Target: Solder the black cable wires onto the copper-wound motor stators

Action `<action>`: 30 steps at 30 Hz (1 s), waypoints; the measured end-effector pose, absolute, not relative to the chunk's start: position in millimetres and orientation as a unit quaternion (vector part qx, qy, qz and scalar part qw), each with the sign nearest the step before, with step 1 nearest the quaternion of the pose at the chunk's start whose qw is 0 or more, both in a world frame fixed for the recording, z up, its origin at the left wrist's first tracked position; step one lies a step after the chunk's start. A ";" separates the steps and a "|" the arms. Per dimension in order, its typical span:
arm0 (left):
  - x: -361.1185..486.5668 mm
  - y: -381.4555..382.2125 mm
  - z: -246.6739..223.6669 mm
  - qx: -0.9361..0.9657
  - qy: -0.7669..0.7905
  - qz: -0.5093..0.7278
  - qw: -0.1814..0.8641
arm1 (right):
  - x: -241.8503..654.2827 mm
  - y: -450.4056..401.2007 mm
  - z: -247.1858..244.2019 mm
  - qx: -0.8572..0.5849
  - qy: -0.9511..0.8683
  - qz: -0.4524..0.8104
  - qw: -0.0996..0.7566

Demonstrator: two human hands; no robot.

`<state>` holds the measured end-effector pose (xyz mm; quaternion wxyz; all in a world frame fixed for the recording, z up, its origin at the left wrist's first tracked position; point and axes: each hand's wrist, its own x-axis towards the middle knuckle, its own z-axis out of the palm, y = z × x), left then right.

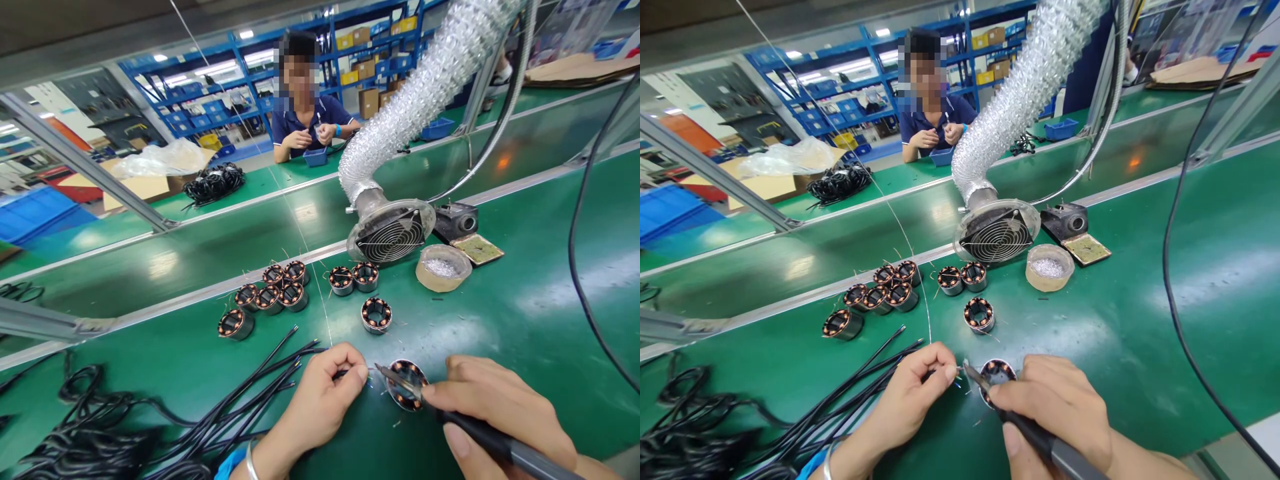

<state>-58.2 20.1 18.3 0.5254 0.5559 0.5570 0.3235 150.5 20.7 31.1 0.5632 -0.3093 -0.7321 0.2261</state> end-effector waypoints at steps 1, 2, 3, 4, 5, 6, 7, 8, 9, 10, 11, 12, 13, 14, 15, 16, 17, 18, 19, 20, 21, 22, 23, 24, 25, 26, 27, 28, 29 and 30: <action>-58.1 20.3 18.3 0.555 0.557 0.323 0.526 | 150.3 20.6 31.0 -0.311 -0.730 0.229 0.564; -58.0 20.4 18.2 0.554 0.558 0.323 0.527 | 150.1 20.3 30.8 -0.312 -0.727 0.233 0.565; -57.9 20.5 18.0 0.554 0.557 0.323 0.528 | 149.9 19.9 30.4 -0.310 -0.724 0.236 0.569; -57.8 20.6 17.8 0.553 0.557 0.323 0.528 | 149.9 19.6 30.0 -0.309 -0.720 0.238 0.574; -57.8 20.5 17.5 0.553 0.557 0.323 0.529 | 149.9 19.4 29.6 -0.306 -0.719 0.240 0.576; -57.7 20.4 17.2 0.552 0.557 0.323 0.529 | 150.1 19.4 29.1 -0.305 -0.718 0.240 0.577; -57.7 20.3 17.0 0.551 0.557 0.324 0.531 | 150.2 19.6 28.6 -0.303 -0.722 0.240 0.574; -57.6 20.3 16.7 0.550 0.557 0.324 0.531 | 150.3 20.1 28.0 -0.299 -0.728 0.240 0.568; -57.6 20.3 16.5 0.549 0.557 0.325 0.532 | 150.2 20.6 27.3 -0.297 -0.733 0.239 0.563; -57.6 20.4 16.4 0.548 0.557 0.325 0.532 | 150.0 21.2 26.3 -0.293 -0.739 0.237 0.558; -57.6 20.6 16.3 0.549 0.557 0.326 0.532 | 149.7 21.7 25.2 -0.289 -0.743 0.234 0.556; -57.7 20.8 16.2 0.550 0.557 0.326 0.530 | 149.4 22.0 23.8 -0.287 -0.745 0.231 0.556; -57.7 20.9 16.2 0.551 0.557 0.327 0.528 | 149.1 22.1 22.5 -0.285 -0.746 0.229 0.557; -57.8 20.9 16.2 0.552 0.558 0.328 0.526 | 149.0 21.9 21.2 -0.285 -0.747 0.225 0.557; -57.8 20.8 16.3 0.552 0.559 0.328 0.525 | 149.0 21.6 20.0 -0.281 -0.751 0.221 0.555; -57.9 20.7 16.3 0.552 0.559 0.328 0.524 | 149.2 21.1 19.2 -0.276 -0.756 0.217 0.553; -58.0 20.6 16.5 0.552 0.559 0.327 0.525 | 149.7 20.6 18.6 -0.271 -0.760 0.212 0.551; -58.1 20.5 16.6 0.552 0.559 0.325 0.527 | 150.3 20.2 18.4 -0.269 -0.762 0.209 0.550; -58.1 20.5 16.8 0.551 0.559 0.325 0.527 | 151.0 19.9 18.5 -0.269 -0.762 0.210 0.550; -58.2 20.5 17.1 0.551 0.559 0.324 0.529 | 151.8 19.9 18.9 -0.271 -0.758 0.212 0.553; -58.1 20.6 17.3 0.550 0.559 0.323 0.529 | 152.6 20.1 19.5 -0.272 -0.756 0.215 0.555; -58.0 20.7 17.6 0.550 0.560 0.323 0.529 | 153.4 20.5 20.1 -0.272 -0.754 0.218 0.556; -57.8 20.8 17.8 0.550 0.560 0.324 0.528 | 154.2 21.0 20.8 -0.273 -0.753 0.219 0.557; -57.5 20.8 18.0 0.551 0.561 0.324 0.527 | 154.7 21.6 21.4 -0.273 -0.753 0.218 0.557; -57.3 20.8 18.1 0.552 0.561 0.324 0.525 | 155.1 22.2 22.0 -0.273 -0.755 0.215 0.556; -57.0 20.8 18.2 0.553 0.561 0.324 0.524 | 155.3 22.7 22.4 -0.274 -0.757 0.213 0.553; -56.8 20.9 18.2 0.553 0.561 0.325 0.523 | 155.2 23.0 22.7 -0.276 -0.758 0.211 0.552; -56.7 20.9 18.1 0.553 0.560 0.325 0.523 | 155.0 23.2 23.1 -0.278 -0.758 0.208 0.552; -56.7 21.1 18.1 0.553 0.561 0.326 0.523 | 154.6 23.3 23.5 -0.279 -0.758 0.206 0.552; -56.7 21.3 18.0 0.552 0.561 0.326 0.523 | 154.3 23.3 24.1 -0.280 -0.757 0.206 0.554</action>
